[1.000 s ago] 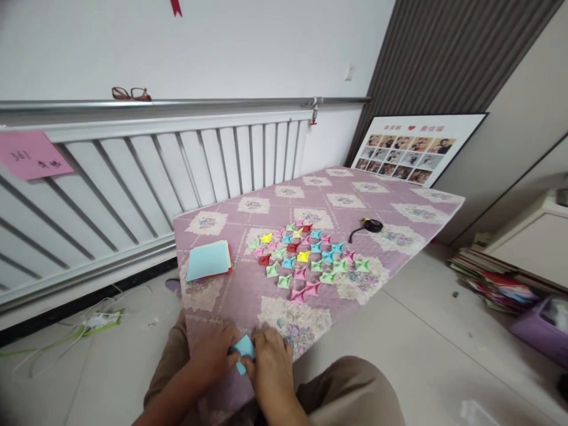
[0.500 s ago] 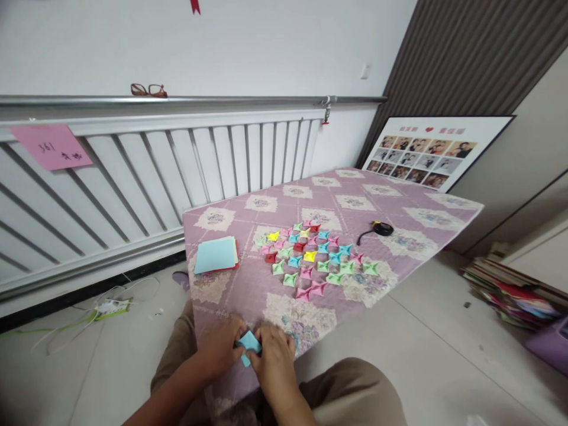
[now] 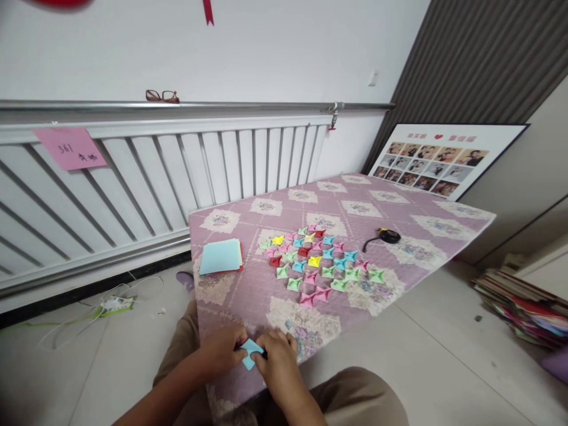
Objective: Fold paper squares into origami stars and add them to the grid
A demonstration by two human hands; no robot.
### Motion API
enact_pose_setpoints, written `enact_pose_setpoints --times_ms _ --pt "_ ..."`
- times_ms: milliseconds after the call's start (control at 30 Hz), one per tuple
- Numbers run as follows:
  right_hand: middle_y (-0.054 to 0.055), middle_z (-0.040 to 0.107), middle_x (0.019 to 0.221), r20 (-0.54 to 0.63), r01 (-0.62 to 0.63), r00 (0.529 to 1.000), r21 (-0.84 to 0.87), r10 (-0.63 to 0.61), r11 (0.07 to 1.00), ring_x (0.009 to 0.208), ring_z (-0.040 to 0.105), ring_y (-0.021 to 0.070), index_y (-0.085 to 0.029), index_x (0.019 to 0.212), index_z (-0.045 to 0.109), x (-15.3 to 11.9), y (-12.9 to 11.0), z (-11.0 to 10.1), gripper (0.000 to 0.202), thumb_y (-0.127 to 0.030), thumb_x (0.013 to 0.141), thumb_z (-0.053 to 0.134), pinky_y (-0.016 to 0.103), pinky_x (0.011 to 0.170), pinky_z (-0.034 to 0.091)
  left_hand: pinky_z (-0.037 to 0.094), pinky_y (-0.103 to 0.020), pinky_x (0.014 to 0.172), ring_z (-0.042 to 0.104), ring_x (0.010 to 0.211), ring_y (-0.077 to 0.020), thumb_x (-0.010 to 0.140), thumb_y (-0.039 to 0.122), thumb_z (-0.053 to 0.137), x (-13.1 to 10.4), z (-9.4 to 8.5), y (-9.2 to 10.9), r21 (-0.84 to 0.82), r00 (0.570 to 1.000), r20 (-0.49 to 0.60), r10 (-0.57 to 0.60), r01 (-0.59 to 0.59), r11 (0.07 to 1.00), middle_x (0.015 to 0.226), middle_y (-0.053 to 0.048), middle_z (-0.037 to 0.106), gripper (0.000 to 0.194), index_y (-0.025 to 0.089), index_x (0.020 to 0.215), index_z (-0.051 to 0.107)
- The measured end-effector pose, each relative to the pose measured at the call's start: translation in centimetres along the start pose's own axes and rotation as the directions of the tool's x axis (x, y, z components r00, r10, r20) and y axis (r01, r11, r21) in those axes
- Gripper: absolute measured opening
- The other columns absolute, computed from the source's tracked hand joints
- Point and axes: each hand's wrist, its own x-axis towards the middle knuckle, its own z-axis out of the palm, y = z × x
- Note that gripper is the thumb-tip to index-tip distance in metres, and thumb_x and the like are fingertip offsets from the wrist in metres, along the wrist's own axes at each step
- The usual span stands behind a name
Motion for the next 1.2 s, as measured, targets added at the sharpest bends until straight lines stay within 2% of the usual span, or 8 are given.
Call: enact_pose_setpoints --times_ms 167,267,400,500,600,900,1033,1200 --pt "-0.006 0.062 0.070 0.025 0.083 0.996 0.028 -0.083 0.996 0.076 0.057 0.0153 -0.023 0.069 0.057 0.7 0.1 -0.2 0.014 -0.012 0.075 0.063 0.034 0.085 0.033 0.037 -0.025 0.067 0.055 0.079 -0.0157 0.080 0.018 0.051 -0.7 -0.8 0.6 0.006 0.998 -0.033 0.051 -0.051 0.999 0.087 0.000 0.063 0.008 0.019 0.085 0.057" --pt "-0.004 0.061 0.074 -0.097 0.173 0.980 -0.021 -0.174 0.985 0.078 0.055 0.0167 -0.023 0.073 0.057 1.2 0.0 -0.2 0.013 -0.012 0.077 0.062 0.038 0.091 0.030 0.038 -0.029 0.075 0.054 0.088 -0.0184 0.085 0.018 0.050 -0.8 -1.0 0.7 0.080 0.988 -0.114 0.104 -0.095 0.992 0.092 -0.002 0.061 0.009 0.020 0.088 0.058" --pt "-0.002 0.059 0.074 -0.285 0.291 0.900 -0.172 -0.330 0.941 0.079 0.053 0.0177 -0.023 0.075 0.055 1.3 0.4 0.5 0.015 -0.011 0.083 0.055 0.045 0.099 0.024 0.039 -0.033 0.078 0.052 0.085 -0.0197 0.091 0.019 0.047 -0.5 0.6 0.0 0.352 0.916 -0.286 0.282 -0.173 0.920 0.087 -0.002 0.059 0.012 0.020 0.085 0.058" --pt "-0.002 0.057 0.072 -0.299 0.332 0.869 -0.239 -0.395 0.912 0.077 0.051 0.0169 -0.022 0.072 0.054 0.9 1.1 1.6 0.017 -0.011 0.085 0.052 0.045 0.100 0.024 0.039 -0.032 0.072 0.051 0.078 -0.0190 0.092 0.020 0.048 -0.4 2.4 -0.9 0.460 0.852 -0.326 0.410 -0.236 0.856 0.082 -0.001 0.058 0.013 0.020 0.082 0.056" --pt "-0.003 0.054 0.069 -0.288 0.352 0.866 -0.232 -0.409 0.907 0.075 0.051 0.0159 -0.022 0.070 0.053 0.2 1.7 2.5 0.018 -0.013 0.085 0.054 0.044 0.101 0.025 0.037 -0.032 0.068 0.050 0.074 -0.0191 0.091 0.021 0.051 -0.7 3.6 -1.5 0.489 0.820 -0.332 0.467 -0.273 0.828 0.077 -0.001 0.056 0.014 0.019 0.077 0.055" --pt "-0.002 0.063 0.084 -0.140 0.345 0.927 -0.048 -0.348 0.937 0.084 0.055 0.0181 -0.024 0.081 0.059 -1.0 2.3 1.7 0.016 -0.009 0.077 0.064 0.041 0.098 0.029 0.034 -0.035 0.072 0.049 0.078 -0.0194 0.085 0.020 0.057 -2.6 4.2 -1.0 0.294 0.877 -0.369 0.308 -0.204 0.934 0.084 0.000 0.060 0.004 0.022 0.082 0.059" --pt "-0.001 0.063 0.087 -0.082 0.311 0.948 0.021 -0.309 0.950 0.086 0.056 0.0191 -0.025 0.083 0.059 -1.1 2.2 1.1 0.019 -0.010 0.075 0.067 0.040 0.093 0.033 0.035 -0.035 0.075 0.051 0.082 -0.0191 0.080 0.012 0.058 -3.0 4.3 -1.0 0.139 0.873 -0.431 0.229 -0.187 0.973 0.087 0.000 0.062 0.010 0.022 0.083 0.062" --pt "-0.002 0.062 0.083 -0.121 0.233 0.967 0.045 -0.226 0.972 0.083 0.056 0.0185 -0.025 0.077 0.058 -1.2 2.1 1.4 0.016 -0.013 0.075 0.068 0.039 0.090 0.033 0.035 -0.037 0.078 0.050 0.082 -0.0196 0.081 0.013 0.057 -3.2 4.2 -1.1 0.019 0.861 -0.491 0.133 -0.142 0.990 0.083 -0.001 0.061 0.011 0.021 0.077 0.063"
